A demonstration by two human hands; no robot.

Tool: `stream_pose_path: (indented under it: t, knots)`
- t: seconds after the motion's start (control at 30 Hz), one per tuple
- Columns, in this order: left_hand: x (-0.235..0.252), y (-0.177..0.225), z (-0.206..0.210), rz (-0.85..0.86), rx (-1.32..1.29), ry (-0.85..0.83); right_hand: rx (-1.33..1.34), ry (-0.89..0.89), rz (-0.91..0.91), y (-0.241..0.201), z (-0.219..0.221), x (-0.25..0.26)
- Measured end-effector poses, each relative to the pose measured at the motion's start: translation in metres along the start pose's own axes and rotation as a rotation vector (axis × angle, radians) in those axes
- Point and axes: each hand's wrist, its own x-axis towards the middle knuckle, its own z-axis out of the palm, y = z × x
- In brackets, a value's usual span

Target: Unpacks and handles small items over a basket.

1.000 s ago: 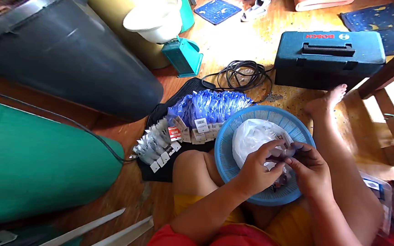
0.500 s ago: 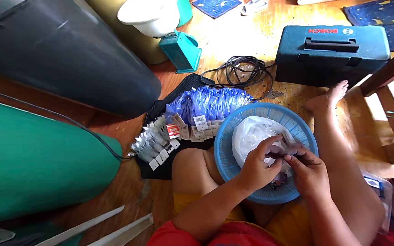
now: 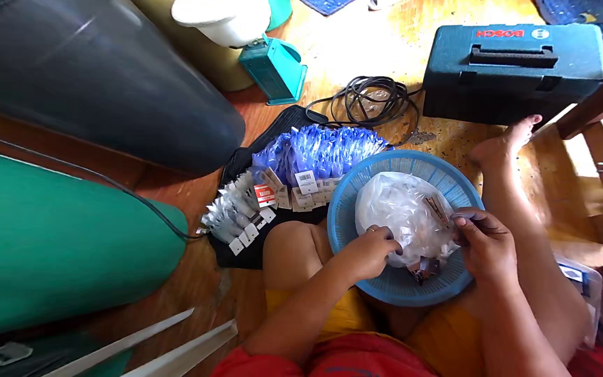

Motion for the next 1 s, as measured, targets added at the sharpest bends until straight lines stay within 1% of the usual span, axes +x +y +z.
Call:
stream_pose_path:
  t: [0.07, 0.17, 0.23, 0.3, 0.37, 0.4, 0.47, 0.53, 0.6, 0.67, 0.77, 0.8, 0.83, 0.93, 1.0]
  knots:
    - [0.008, 0.002, 0.009, 0.022, 0.075, -0.013, -0.056, -0.015, 0.045, 0.002, 0.001, 0.0]
    - [0.021, 0.004, 0.018, 0.025, 0.172, -0.044, -0.092, -0.039, 0.059, 0.003, 0.001, 0.0]
    - [0.022, 0.006, 0.01, 0.033, 0.136, -0.01, -0.088, -0.017, 0.077, 0.001, 0.0, 0.0]
    - [0.014, 0.008, -0.004, 0.092, -0.046, 0.15, -0.076, 0.018, 0.105, -0.001, -0.004, -0.001]
    - [0.005, 0.009, -0.011, 0.184, -0.265, 0.379, -0.048, 0.014, 0.117, -0.002, -0.007, -0.001]
    - [0.002, 0.012, -0.014, 0.221, -0.379, 0.478, -0.034, -0.015, 0.115, -0.003, -0.007, -0.001]
    - [-0.001, 0.021, -0.017, 0.231, -0.613, 0.602, -0.032, -0.131, 0.096, -0.003, -0.008, -0.001]
    - [0.002, 0.031, -0.016, 0.182, -0.773, 0.658, -0.077, -0.257, 0.086, -0.004, -0.002, -0.003]
    - [0.011, 0.036, -0.011, 0.117, -0.847, 0.654, -0.121, -0.321, 0.085, -0.003, 0.007, -0.009]
    - [0.024, 0.039, -0.004, 0.075, -0.93, 0.627, -0.138, -0.302, 0.067, 0.003, 0.015, -0.013]
    - [0.038, 0.04, -0.003, -0.017, -1.042, 0.573, -0.176, -0.173, 0.044, 0.008, 0.014, -0.012]
    - [0.042, 0.038, -0.005, -0.045, -1.018, 0.552, -0.202, -0.127, 0.046, 0.006, 0.009, -0.01]
    - [0.047, 0.035, -0.007, -0.057, -0.94, 0.532, -0.225, -0.079, 0.051, 0.003, 0.003, -0.007]
    - [0.066, 0.02, -0.013, -0.051, -0.501, 0.418, -0.215, 0.063, 0.071, -0.006, -0.013, 0.0]
    - [0.08, 0.016, -0.015, -0.031, -0.206, 0.331, -0.191, 0.119, 0.071, -0.009, -0.02, 0.003]
